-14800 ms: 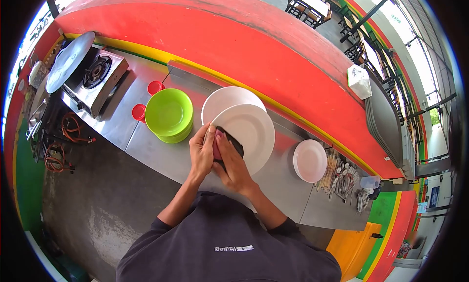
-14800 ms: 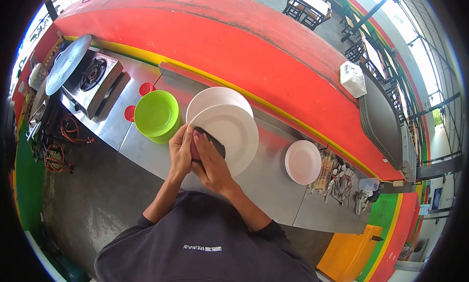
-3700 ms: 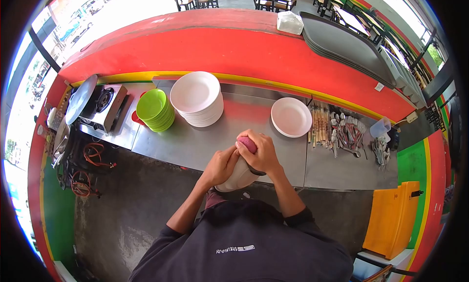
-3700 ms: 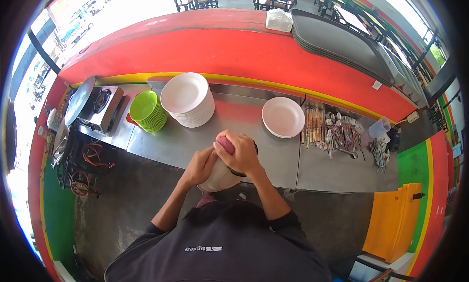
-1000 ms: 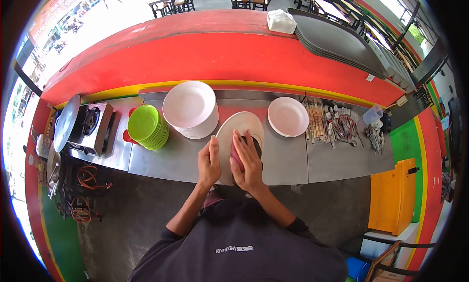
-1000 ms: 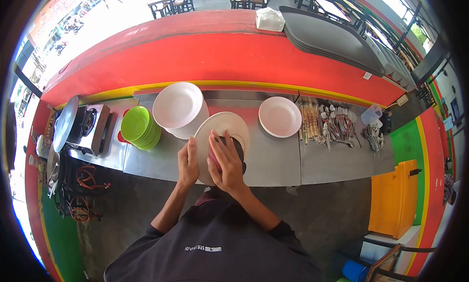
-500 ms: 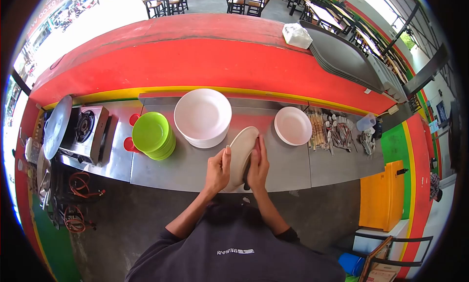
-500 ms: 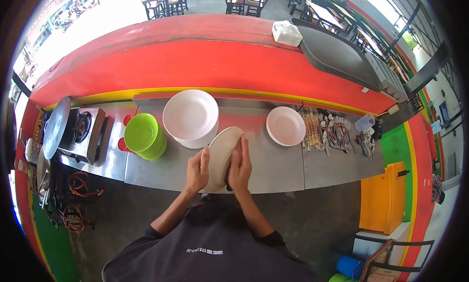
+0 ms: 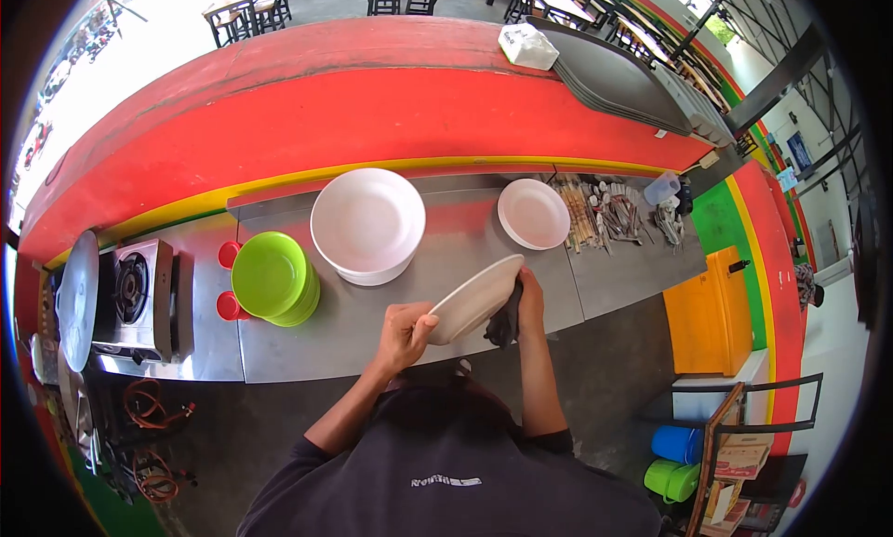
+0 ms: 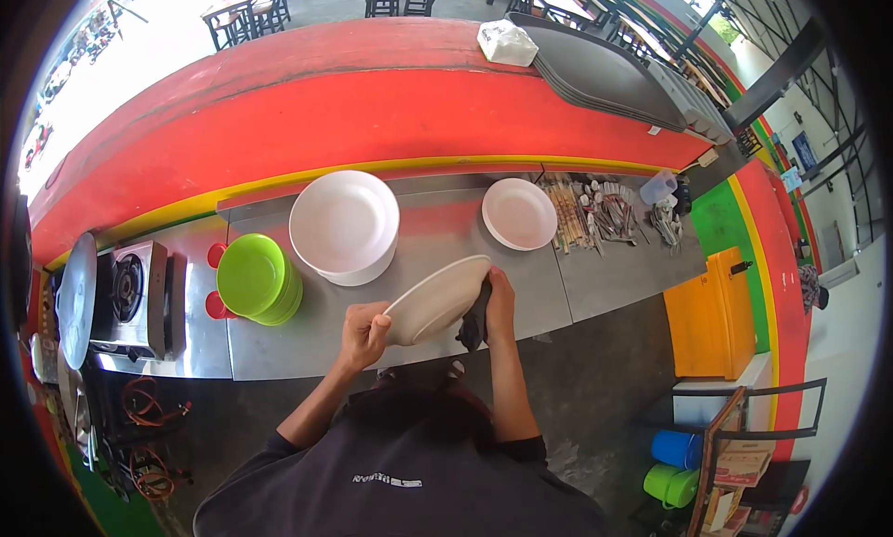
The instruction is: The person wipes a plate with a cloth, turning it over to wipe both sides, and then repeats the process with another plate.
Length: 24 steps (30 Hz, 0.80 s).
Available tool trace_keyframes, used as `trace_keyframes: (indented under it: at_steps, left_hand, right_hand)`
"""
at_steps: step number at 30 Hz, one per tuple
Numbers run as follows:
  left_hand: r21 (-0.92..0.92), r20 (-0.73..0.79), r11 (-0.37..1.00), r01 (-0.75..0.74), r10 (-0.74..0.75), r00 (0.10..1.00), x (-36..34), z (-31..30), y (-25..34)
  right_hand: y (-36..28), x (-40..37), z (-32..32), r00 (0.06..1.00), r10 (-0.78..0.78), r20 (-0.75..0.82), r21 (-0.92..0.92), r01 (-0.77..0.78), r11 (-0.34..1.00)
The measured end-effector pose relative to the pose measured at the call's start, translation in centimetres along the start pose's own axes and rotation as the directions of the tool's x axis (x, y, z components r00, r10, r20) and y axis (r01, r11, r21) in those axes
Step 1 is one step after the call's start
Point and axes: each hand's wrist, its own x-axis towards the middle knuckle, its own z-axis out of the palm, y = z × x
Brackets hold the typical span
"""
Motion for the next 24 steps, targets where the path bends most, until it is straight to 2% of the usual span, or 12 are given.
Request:
trace_keyframes:
  at_steps: [1,5,6,8,10,13,14,16,18,19,22,24]
  left_hand:
    - [-0.002,0.048,0.995,-0.096,0.096,0.994,0.1,-0.2,-0.1]
    - [-0.041,0.251,0.959,-0.279,0.280,0.926,0.8,-0.2,0.6]
    - [-0.038,0.287,0.946,-0.322,0.319,0.903,0.9,0.0,0.1]
    - [0.036,0.326,0.916,-0.400,0.368,0.871,0.9,0.2,-0.6]
    - [0.182,0.340,0.865,-0.468,0.391,0.855,1.2,0.1,-0.9]
    - [0.211,0.009,0.971,-0.109,0.110,0.994,1.0,2.5,0.5]
    - [0.025,-0.036,0.998,0.058,-0.057,0.998,0.6,3.4,-0.3]
    - [-0.348,-0.031,0.861,0.371,-0.406,0.913,-0.5,5.0,-2.8]
    - [-0.378,0.137,0.763,0.524,-0.514,0.847,-1.3,4.5,-4.2]
    - [-0.383,0.217,0.708,0.593,-0.555,0.803,-1.4,4.2,-4.8]
    - [-0.503,0.162,0.640,0.580,-0.590,0.791,-2.0,4.9,-6.7]
    - [-0.479,0.104,0.688,0.545,-0.572,0.814,-1.5,5.4,-7.4]
  right_hand:
    - [-0.5,-1.4,-0.3,0.973,0.228,0.045,0.220,-0.232,0.948]
    - [-0.8,-5.6,-1.4,0.907,0.228,0.355,0.467,-0.383,0.797]
    - [-1.4,-6.2,-1.9,0.893,0.241,0.380,0.493,-0.416,0.764]
    - [-2.3,-7.6,-2.3,0.898,0.280,0.340,0.554,-0.431,0.712]
    - [-1.2,-7.9,-4.0,0.950,0.189,0.247,0.517,-0.294,0.804]
    - [-1.1,-8.9,-4.1,0.993,0.090,0.072,0.468,-0.114,0.876]
    - [-1.5,-9.4,-3.8,0.998,0.067,0.009,0.449,-0.064,0.891]
    - [-1.3,-10.0,-4.1,0.996,0.083,-0.023,0.458,-0.063,0.887]
    - [-0.5,-9.5,-4.0,0.996,0.047,-0.073,0.475,-0.007,0.880]
    - [-0.4,-9.1,-3.9,0.993,0.077,-0.084,0.453,-0.030,0.891]
    - [-0.2,-7.8,-4.3,0.984,0.157,-0.086,0.423,-0.106,0.900]
    - [0.8,-5.9,-5.9,0.980,0.193,-0.037,0.452,-0.156,0.878]
